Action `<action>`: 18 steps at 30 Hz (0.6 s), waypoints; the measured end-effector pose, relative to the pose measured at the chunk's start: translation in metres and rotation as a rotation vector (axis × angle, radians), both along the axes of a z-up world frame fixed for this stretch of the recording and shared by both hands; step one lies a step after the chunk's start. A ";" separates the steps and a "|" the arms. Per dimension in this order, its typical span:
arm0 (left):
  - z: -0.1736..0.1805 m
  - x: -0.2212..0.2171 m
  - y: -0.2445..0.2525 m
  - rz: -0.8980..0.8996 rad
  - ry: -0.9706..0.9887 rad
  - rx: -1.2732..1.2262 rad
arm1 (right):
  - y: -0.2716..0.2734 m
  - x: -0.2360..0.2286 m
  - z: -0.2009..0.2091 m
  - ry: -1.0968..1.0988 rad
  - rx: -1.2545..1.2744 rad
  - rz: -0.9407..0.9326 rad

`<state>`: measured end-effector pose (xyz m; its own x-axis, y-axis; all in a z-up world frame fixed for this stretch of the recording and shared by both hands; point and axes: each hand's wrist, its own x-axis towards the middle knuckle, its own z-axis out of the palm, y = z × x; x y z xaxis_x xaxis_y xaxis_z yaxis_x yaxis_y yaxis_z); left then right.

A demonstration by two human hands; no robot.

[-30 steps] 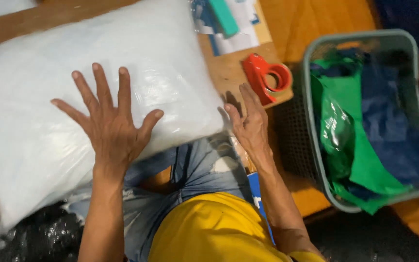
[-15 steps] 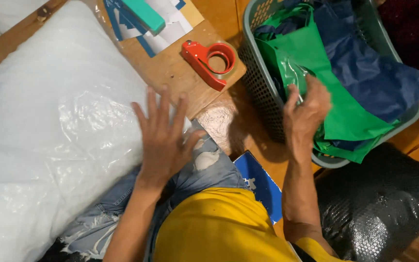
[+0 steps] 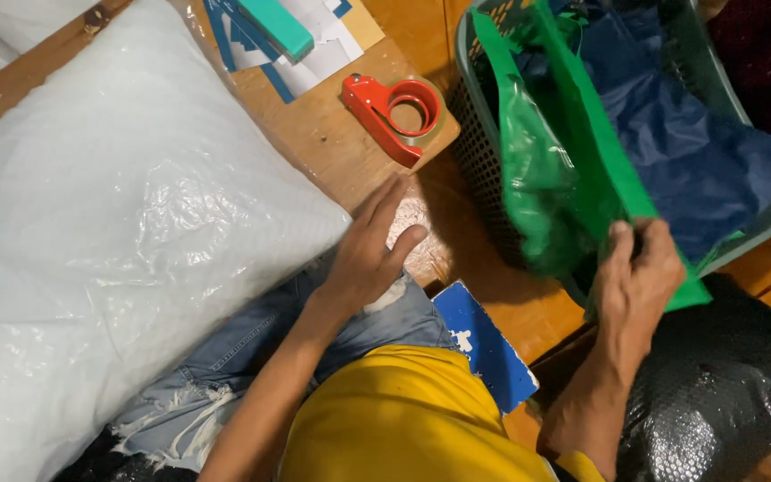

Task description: The person wraps a white rectangular item in clear plastic on a wooden table, smoothing the plastic with a green tool and pressing the edges. The person then picks up a green reusable bag from a nearby basket.

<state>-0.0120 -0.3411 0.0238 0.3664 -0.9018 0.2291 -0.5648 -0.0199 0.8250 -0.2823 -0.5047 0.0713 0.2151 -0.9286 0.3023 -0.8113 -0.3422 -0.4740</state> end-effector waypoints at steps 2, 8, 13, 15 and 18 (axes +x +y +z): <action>-0.001 -0.005 -0.012 0.002 0.277 0.025 | 0.030 0.013 0.031 -0.049 0.202 0.089; -0.007 -0.027 -0.052 0.019 0.994 0.212 | 0.068 0.017 0.046 -0.527 0.705 0.080; -0.005 -0.040 -0.066 0.091 1.075 0.534 | 0.075 -0.005 0.032 -0.736 0.868 0.159; -0.032 -0.056 -0.074 0.111 1.178 0.428 | 0.076 -0.016 0.027 -0.793 0.913 0.169; -0.046 -0.067 -0.078 0.330 1.387 0.083 | 0.064 -0.035 0.012 -0.591 0.930 0.221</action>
